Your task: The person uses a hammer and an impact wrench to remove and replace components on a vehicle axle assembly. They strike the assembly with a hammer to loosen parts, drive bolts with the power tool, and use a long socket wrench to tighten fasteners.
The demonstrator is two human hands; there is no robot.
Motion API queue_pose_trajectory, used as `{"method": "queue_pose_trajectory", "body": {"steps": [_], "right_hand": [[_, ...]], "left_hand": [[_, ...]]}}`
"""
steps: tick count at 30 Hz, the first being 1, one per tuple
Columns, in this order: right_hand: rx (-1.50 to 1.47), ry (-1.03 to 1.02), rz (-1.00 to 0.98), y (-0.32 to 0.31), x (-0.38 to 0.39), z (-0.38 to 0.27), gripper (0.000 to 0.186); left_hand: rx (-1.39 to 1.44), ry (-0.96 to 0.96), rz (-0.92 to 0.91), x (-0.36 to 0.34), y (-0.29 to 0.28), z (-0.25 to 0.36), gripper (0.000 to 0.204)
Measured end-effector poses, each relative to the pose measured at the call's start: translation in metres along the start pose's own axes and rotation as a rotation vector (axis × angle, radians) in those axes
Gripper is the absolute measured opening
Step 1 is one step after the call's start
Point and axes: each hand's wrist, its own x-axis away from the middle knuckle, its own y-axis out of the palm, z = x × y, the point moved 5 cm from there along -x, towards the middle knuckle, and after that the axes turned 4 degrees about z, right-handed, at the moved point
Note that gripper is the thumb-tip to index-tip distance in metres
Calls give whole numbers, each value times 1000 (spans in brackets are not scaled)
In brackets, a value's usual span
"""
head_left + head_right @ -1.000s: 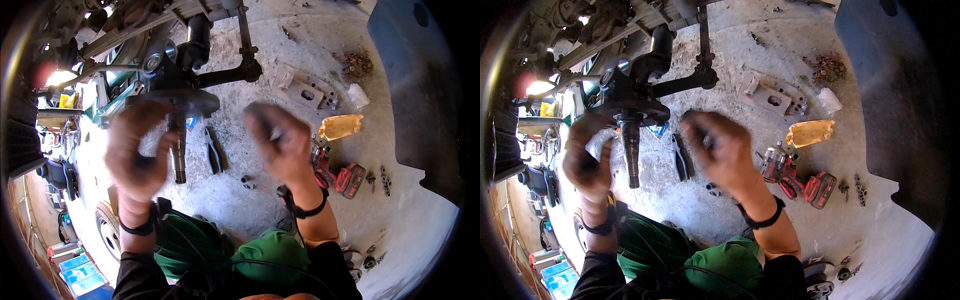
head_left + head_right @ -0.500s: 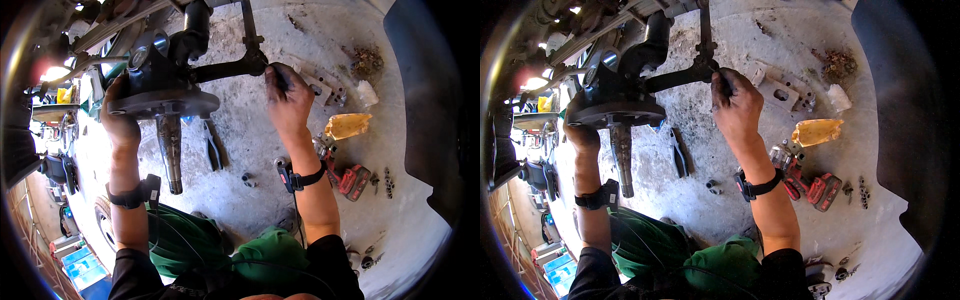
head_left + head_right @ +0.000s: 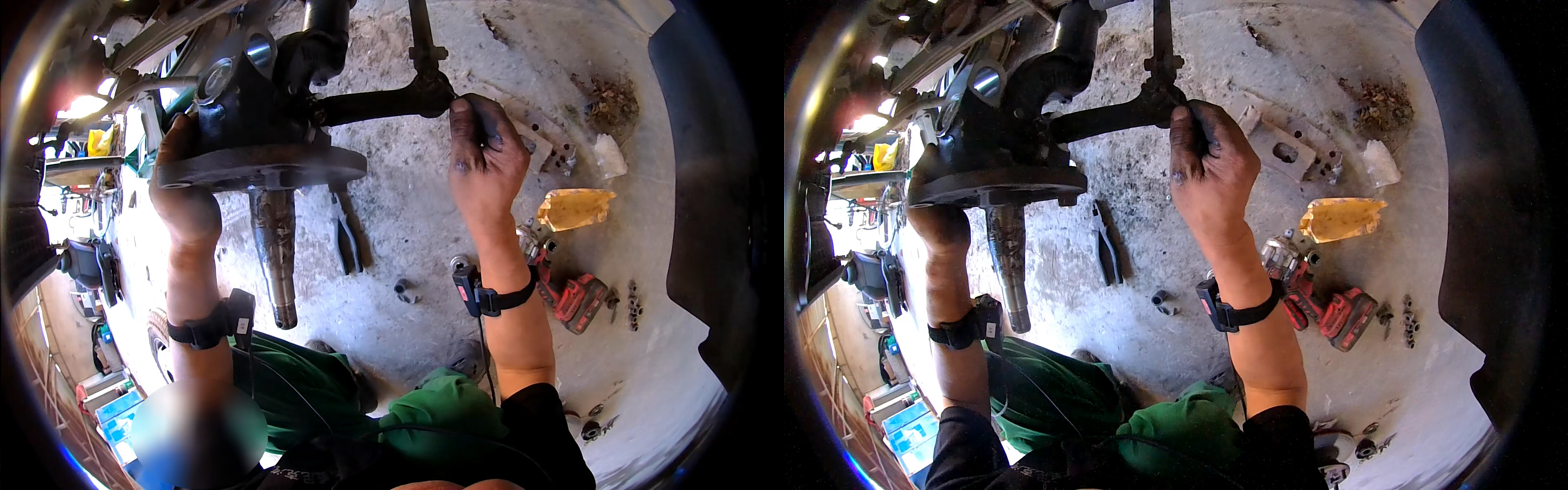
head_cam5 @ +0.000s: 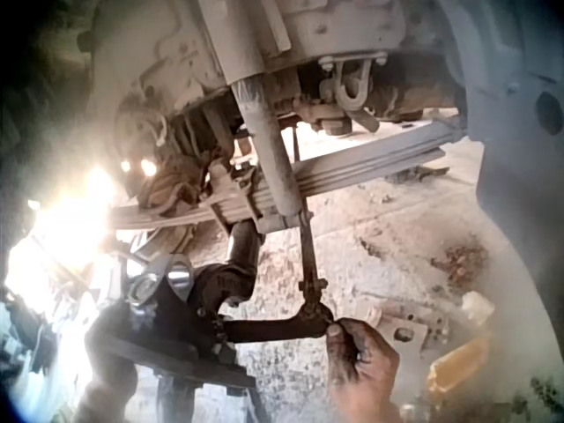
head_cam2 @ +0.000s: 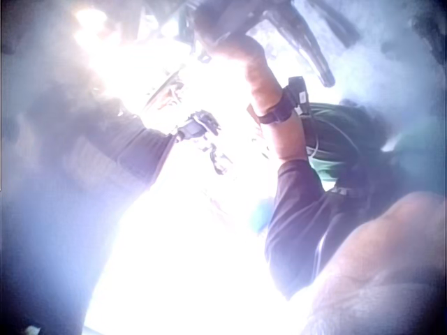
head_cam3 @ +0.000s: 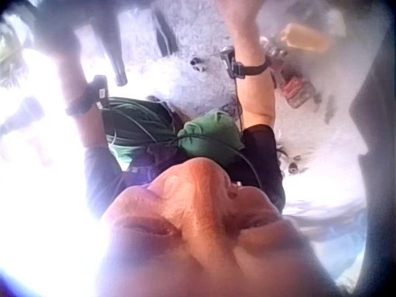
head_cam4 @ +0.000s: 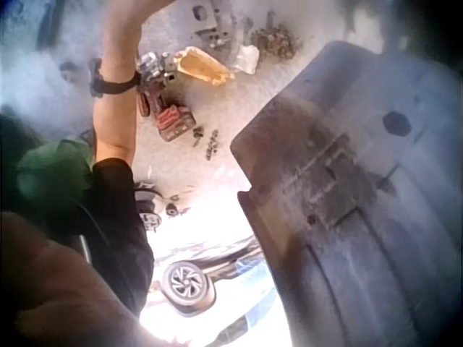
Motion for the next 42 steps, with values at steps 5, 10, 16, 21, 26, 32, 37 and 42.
{"method": "queue_pose_trajectory", "body": {"steps": [5, 10, 16, 21, 26, 32, 37, 42], "right_hand": [[19, 29, 13, -2, 0, -4, 12], [249, -172, -135, -2, -11, -14, 12], [398, -394, -365, -3, -32, -29, 9], [347, -258, -484, -2, -27, -20, 7], [129, 236, -577, 3, -26, -1, 7], [398, -415, -437, 1, -34, -28, 5], [-15, 140, -428, -1, -26, -3, 9], [-869, 834, -460, 14, -13, 27, 13]], "left_hand": [[-7, -80, -56, -11, -15, -6, 35], [-161, 77, -8, -3, -4, 1, 35], [-257, 154, -67, -1, -3, 4, 38], [-192, 139, -171, -4, -12, 1, 37], [-232, 180, -140, 1, -5, 5, 37], [-177, 188, -142, -1, -14, 5, 39], [-184, 199, -75, 4, -8, 7, 42], [-216, 221, -114, 4, -6, 10, 43]]}}
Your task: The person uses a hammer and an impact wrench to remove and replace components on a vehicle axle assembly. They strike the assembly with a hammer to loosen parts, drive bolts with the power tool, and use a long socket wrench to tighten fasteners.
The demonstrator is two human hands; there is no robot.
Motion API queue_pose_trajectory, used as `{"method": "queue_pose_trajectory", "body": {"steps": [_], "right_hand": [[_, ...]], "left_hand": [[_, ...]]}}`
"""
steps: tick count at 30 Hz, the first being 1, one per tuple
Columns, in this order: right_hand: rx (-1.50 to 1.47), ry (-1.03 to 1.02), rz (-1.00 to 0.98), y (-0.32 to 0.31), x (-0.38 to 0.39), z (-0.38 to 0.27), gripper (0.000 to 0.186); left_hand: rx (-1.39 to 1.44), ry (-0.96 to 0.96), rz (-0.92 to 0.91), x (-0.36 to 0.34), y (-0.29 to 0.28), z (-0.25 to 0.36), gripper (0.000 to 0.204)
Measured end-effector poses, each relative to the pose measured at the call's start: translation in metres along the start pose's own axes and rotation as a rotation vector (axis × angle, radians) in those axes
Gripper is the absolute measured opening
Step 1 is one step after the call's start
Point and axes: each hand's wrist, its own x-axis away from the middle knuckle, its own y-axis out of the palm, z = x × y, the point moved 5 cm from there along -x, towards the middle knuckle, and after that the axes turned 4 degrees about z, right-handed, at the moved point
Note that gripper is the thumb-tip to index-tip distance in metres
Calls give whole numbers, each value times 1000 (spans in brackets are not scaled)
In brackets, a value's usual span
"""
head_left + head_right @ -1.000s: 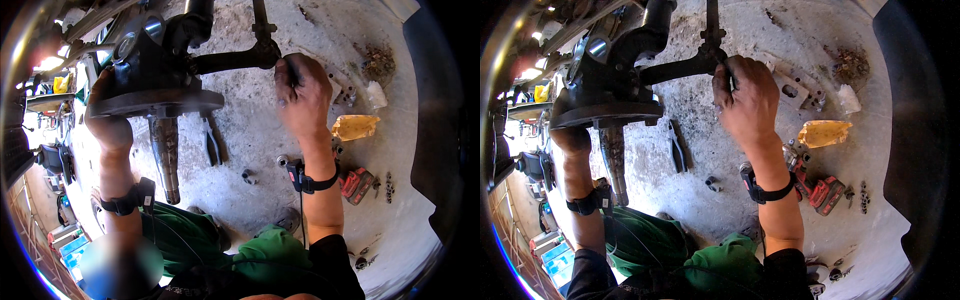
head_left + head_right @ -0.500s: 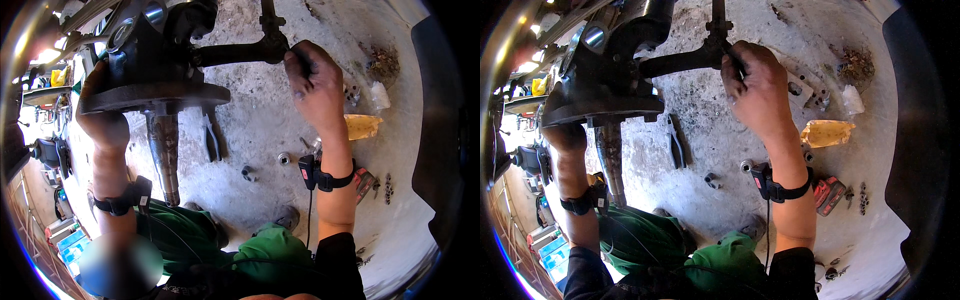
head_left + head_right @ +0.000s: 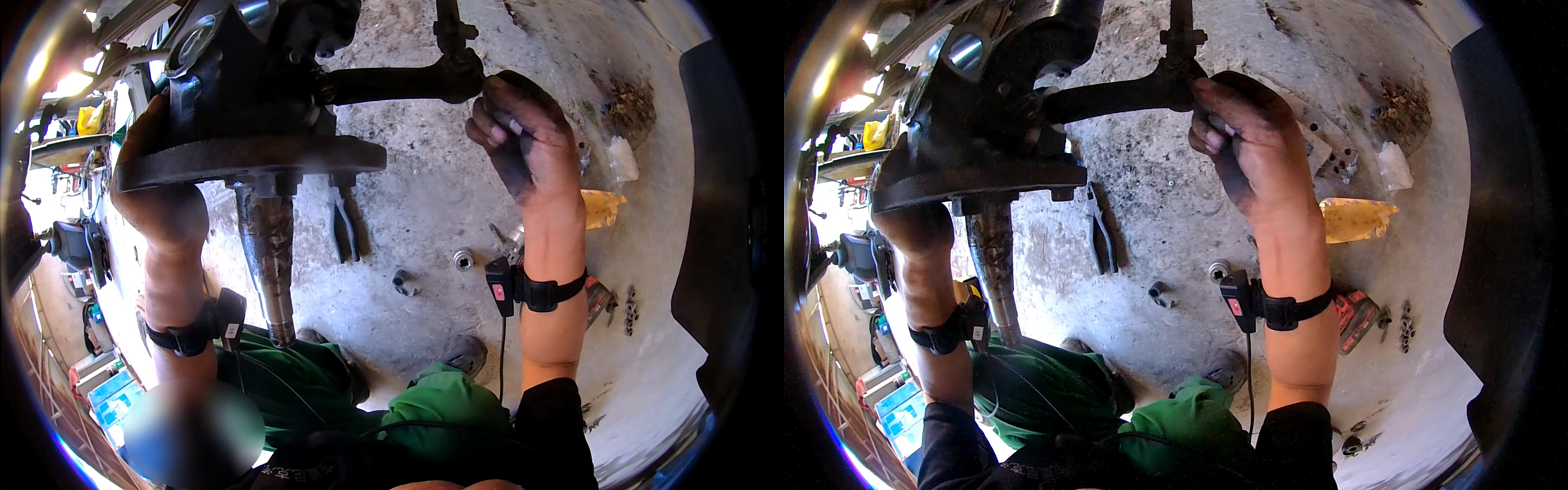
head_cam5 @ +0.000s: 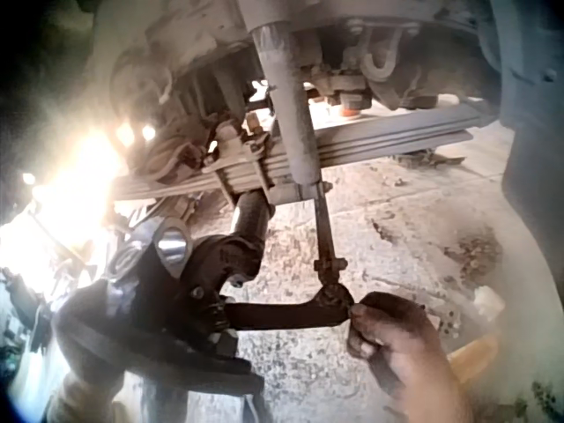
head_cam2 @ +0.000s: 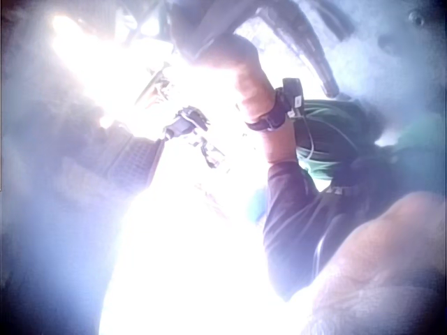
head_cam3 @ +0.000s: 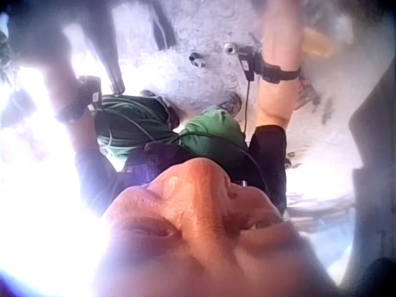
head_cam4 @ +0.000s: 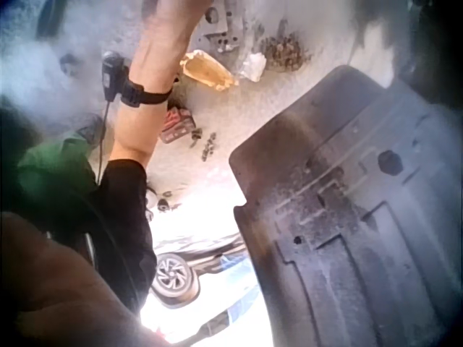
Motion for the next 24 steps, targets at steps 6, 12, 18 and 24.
{"method": "queue_pose_trajectory", "body": {"steps": [6, 12, 18, 24], "right_hand": [[1464, -1062, 163, 33, 19, -34, 14], [-172, 159, 50, 5, -4, 1, 16], [701, -341, 266, 12, 6, -22, 17], [976, -509, 318, 20, 10, -29, 15]], "left_hand": [[423, -237, -136, -2, -14, -17, 45], [55, -27, 9, 4, 7, 7, 45], [36, 107, -76, 3, 6, 9, 35], [-90, 87, 1, -1, 1, -5, 42]]}}
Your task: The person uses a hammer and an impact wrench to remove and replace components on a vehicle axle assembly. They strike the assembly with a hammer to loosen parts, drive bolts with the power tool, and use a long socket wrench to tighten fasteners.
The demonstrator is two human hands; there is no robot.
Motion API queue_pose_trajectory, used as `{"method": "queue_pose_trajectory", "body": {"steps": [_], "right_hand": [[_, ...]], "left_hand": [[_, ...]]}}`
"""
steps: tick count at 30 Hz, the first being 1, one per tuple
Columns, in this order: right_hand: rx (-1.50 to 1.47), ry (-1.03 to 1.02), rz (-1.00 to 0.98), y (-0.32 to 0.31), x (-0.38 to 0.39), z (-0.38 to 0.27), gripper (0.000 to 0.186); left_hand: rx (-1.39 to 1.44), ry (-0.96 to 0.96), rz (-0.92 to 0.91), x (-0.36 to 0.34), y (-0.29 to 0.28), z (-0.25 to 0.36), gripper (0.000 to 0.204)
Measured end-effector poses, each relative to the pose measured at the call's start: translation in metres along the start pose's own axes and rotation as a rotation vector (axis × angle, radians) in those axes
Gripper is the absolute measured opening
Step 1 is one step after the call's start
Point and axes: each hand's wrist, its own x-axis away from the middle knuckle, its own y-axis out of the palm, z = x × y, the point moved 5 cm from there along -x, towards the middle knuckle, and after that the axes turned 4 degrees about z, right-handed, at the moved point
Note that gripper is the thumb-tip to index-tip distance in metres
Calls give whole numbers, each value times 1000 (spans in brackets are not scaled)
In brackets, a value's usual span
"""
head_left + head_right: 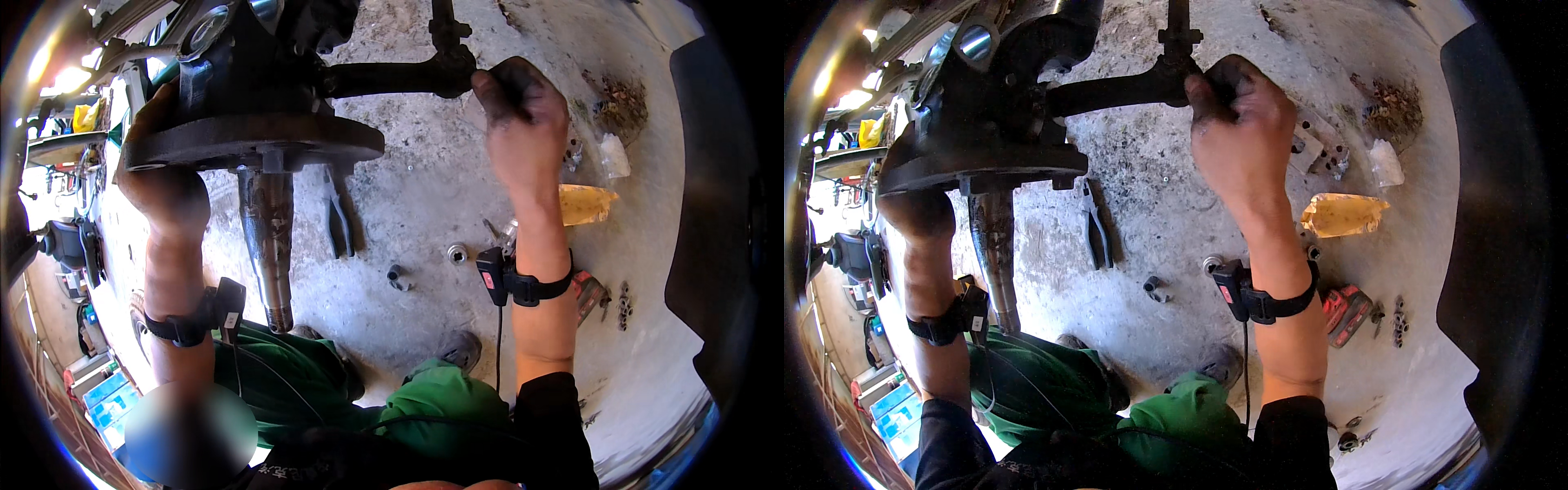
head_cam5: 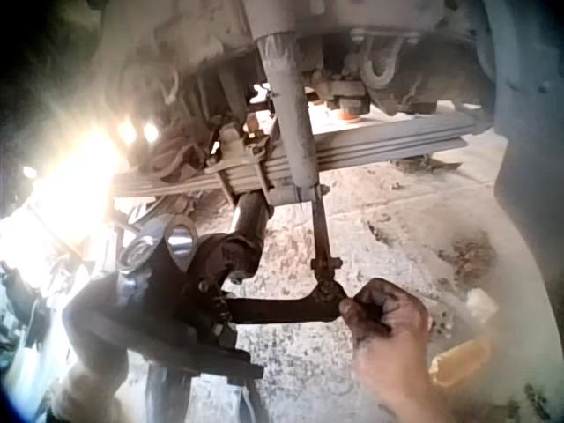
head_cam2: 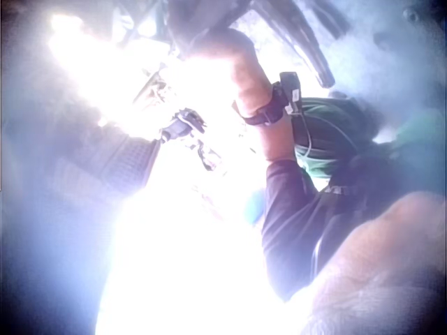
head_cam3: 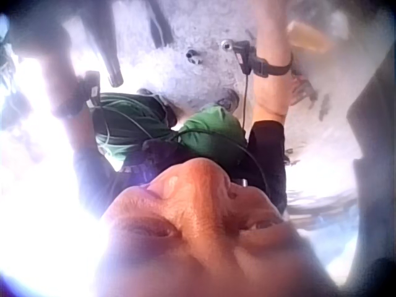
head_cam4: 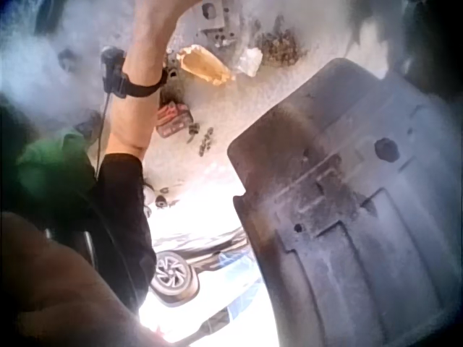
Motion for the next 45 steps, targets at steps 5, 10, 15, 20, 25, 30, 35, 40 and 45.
{"method": "queue_pose_trajectory", "body": {"steps": [5, 10, 15, 20, 25, 30, 35, 40, 45], "right_hand": [[79, 3, -9, 1, 2, -2, 16], [76, -185, 66, -4, 10, -2, 22], [-150, 29, 23, -18, 29, 32, 24], [250, 86, -54, -41, 77, 109, 23], [367, 264, -36, -70, 119, 138, 19], [295, 199, -37, -69, 126, 135, 18], [251, 370, 13, -76, 114, 159, 16], [271, 274, -71, -61, 127, 153, 17], [330, 246, -20, -59, 121, 151, 20]], "left_hand": [[63, 3, -7, 2, -1, -1, 35], [109, -79, -30, 2, 5, 6, 33], [-252, 195, -86, 0, 3, 9, 30], [-15, 24, -32, 4, 3, 5, 33], [128, -91, -29, 9, 0, 5, 40], [-93, -57, -91, 13, -3, 7, 48], [388, -337, -104, 18, 2, 1, 54], [310, -297, -150, 20, -5, 4, 58], [70, -34, -178, 15, 8, 25, 47]]}}
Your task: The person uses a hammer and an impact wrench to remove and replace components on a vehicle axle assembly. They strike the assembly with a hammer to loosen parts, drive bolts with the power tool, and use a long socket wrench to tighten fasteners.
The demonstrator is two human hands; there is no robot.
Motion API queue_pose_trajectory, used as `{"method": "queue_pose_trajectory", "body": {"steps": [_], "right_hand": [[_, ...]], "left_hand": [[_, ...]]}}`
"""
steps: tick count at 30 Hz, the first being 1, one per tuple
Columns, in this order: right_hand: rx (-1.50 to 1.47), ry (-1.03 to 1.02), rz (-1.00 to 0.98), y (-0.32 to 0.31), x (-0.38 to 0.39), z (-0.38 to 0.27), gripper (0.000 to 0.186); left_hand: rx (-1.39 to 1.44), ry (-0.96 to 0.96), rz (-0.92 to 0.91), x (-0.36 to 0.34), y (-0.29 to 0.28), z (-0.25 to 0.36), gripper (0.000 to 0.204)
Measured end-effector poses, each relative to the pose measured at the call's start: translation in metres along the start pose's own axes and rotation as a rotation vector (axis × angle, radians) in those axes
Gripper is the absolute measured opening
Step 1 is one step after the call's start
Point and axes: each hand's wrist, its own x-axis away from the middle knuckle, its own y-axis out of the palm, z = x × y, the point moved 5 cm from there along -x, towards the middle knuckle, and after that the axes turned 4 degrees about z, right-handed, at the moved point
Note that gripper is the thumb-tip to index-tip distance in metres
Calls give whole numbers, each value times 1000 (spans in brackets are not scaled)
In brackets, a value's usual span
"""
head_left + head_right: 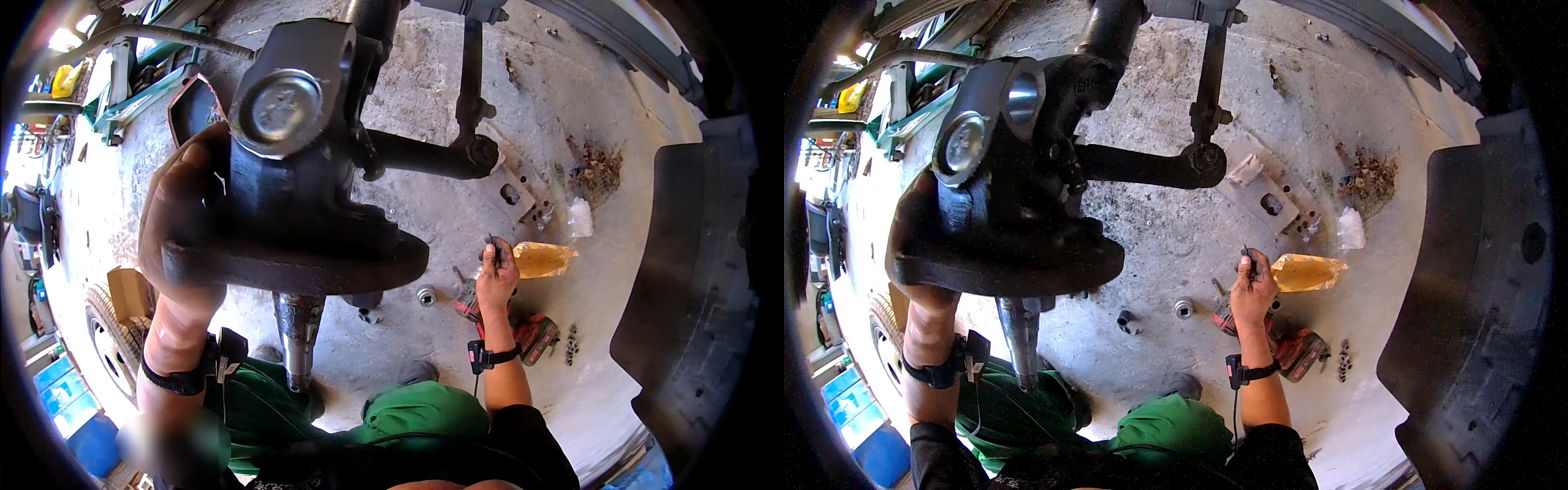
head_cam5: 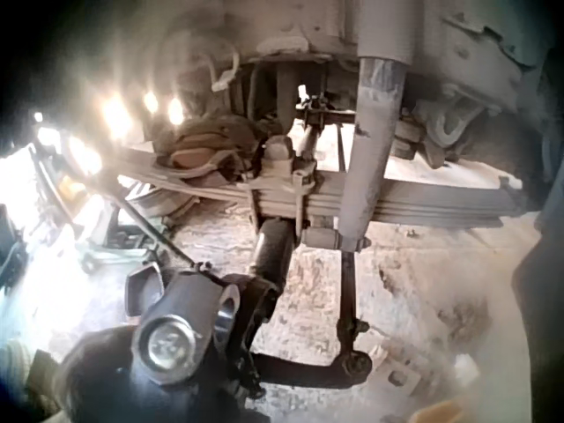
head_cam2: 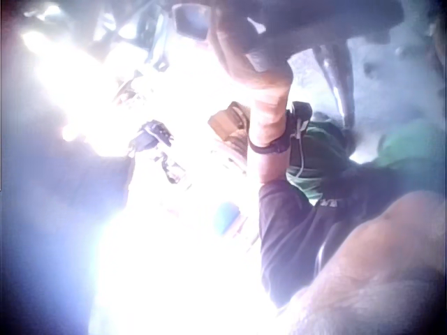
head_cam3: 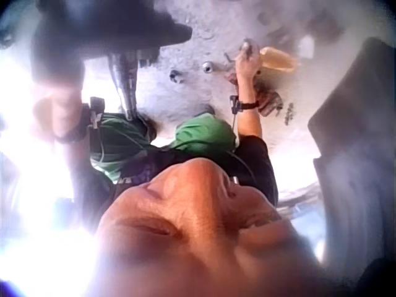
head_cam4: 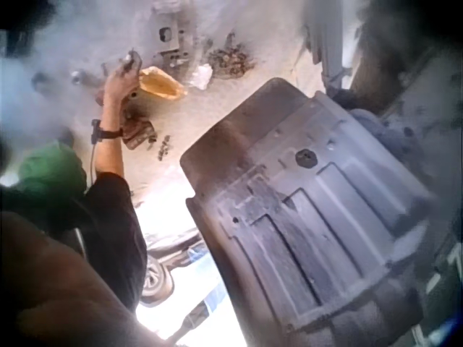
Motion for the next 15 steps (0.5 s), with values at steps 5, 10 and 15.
{"method": "queue_pose_trajectory", "body": {"steps": [5, 10, 15], "right_hand": [[21, -9, 3, 4, 0, -3, 22], [127, -19, -29, 6, 0, -5, 20], [127, 75, -26, 7, 1, 6, 15]], "left_hand": [[69, -14, -52, -2, 1, -3, 37], [-102, 104, 98, -2, 11, 15, 31], [459, -718, -190, -11, 12, 3, 48]]}}
